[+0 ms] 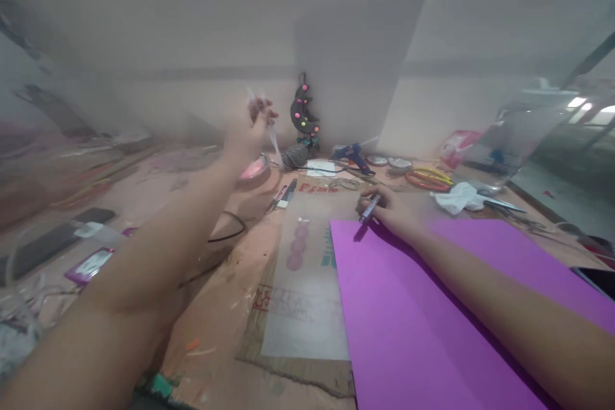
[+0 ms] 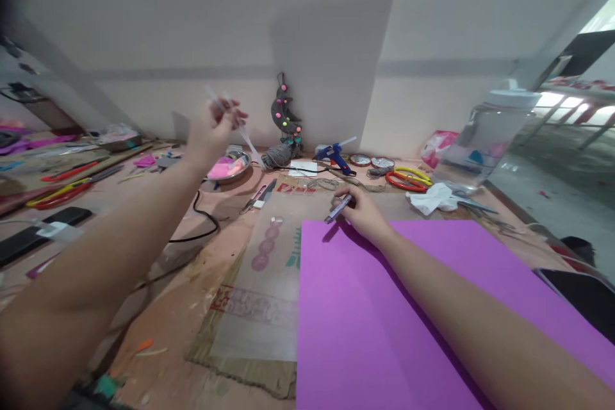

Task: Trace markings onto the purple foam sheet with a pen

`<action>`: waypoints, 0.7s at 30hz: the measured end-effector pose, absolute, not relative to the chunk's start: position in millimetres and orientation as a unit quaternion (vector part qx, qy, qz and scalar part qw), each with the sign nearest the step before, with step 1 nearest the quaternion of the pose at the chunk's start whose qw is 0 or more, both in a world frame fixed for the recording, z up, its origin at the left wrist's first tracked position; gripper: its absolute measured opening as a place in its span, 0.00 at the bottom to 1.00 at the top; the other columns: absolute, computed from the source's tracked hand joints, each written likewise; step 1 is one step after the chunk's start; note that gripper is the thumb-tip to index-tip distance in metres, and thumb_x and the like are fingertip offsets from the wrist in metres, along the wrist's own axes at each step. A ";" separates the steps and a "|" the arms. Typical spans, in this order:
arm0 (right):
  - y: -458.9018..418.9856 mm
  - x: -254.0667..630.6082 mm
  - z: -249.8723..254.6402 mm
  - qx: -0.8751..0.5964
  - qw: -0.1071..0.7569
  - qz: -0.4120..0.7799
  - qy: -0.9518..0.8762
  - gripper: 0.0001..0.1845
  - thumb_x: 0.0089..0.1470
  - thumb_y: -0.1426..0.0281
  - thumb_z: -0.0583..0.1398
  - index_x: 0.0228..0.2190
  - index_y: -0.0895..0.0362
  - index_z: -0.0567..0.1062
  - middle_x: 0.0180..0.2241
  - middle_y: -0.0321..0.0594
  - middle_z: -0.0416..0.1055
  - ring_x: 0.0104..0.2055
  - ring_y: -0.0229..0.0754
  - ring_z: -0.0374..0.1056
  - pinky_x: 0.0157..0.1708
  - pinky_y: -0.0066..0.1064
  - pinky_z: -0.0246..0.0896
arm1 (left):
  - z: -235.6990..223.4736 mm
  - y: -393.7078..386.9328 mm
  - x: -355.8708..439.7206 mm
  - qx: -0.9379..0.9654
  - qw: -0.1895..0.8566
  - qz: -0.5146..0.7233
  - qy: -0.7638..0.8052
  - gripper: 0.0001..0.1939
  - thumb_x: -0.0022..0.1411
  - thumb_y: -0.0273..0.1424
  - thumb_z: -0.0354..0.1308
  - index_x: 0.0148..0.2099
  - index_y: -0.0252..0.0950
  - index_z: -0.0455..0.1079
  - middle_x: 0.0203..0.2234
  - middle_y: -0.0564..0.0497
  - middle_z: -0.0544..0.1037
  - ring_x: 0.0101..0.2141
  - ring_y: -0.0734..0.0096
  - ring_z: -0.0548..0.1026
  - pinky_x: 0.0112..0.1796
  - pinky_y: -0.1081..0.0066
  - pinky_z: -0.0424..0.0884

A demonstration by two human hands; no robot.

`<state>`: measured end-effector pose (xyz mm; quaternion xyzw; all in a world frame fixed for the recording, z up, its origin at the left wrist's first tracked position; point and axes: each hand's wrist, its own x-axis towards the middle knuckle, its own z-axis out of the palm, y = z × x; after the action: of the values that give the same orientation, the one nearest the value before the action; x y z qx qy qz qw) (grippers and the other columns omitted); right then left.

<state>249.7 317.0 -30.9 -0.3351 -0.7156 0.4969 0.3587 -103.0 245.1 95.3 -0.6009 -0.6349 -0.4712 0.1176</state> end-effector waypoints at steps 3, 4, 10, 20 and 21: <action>319.7 249.4 -32.9 -0.336 0.361 0.485 -0.722 0.24 0.47 0.54 0.71 0.39 0.53 0.72 0.27 0.34 0.75 0.26 0.42 0.70 0.27 0.34 0.61 | 120.3 230.9 -108.3 -0.582 0.050 -0.599 -0.547 0.11 0.79 0.38 0.51 0.56 0.39 0.67 0.43 0.45 0.85 0.39 0.67 0.85 0.43 0.66 0.80; 320.1 249.2 -32.8 -0.337 0.362 0.482 -0.723 0.24 0.47 0.53 0.71 0.39 0.53 0.71 0.27 0.34 0.75 0.25 0.41 0.69 0.26 0.33 0.60 | 126.0 226.3 -109.8 -0.580 0.037 -0.618 -0.529 0.10 0.78 0.37 0.54 0.55 0.39 0.67 0.41 0.46 0.85 0.37 0.67 0.84 0.42 0.67 0.80; 312.3 249.4 -22.8 -0.342 0.342 0.480 -0.732 0.25 0.47 0.52 0.70 0.39 0.54 0.71 0.27 0.35 0.76 0.26 0.42 0.69 0.27 0.34 0.61 | 119.2 224.7 -113.1 -0.573 0.047 -0.603 -0.553 0.09 0.76 0.34 0.56 0.56 0.41 0.66 0.36 0.50 0.83 0.33 0.70 0.81 0.37 0.70 0.76; 312.9 250.1 -24.1 -0.361 0.346 0.465 -0.730 0.24 0.44 0.54 0.71 0.38 0.53 0.73 0.29 0.38 0.78 0.30 0.46 0.73 0.31 0.37 0.66 | 43.2 254.0 -116.8 -0.561 0.015 -0.418 -0.715 0.15 0.80 0.37 0.50 0.57 0.34 0.72 0.39 0.47 0.82 0.35 0.68 0.81 0.40 0.65 0.81; 313.8 250.2 -25.0 -0.361 0.348 0.462 -0.732 0.24 0.45 0.54 0.71 0.38 0.53 0.73 0.28 0.38 0.78 0.30 0.46 0.73 0.30 0.36 0.65 | 51.1 253.3 -126.8 -0.559 0.035 -0.398 -0.727 0.17 0.78 0.40 0.56 0.60 0.34 0.72 0.45 0.45 0.81 0.40 0.66 0.81 0.42 0.61 0.81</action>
<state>250.2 313.8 -25.0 -0.3609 -0.7320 0.4616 0.3476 -126.8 253.3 51.1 -0.5587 -0.7265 -0.3984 0.0350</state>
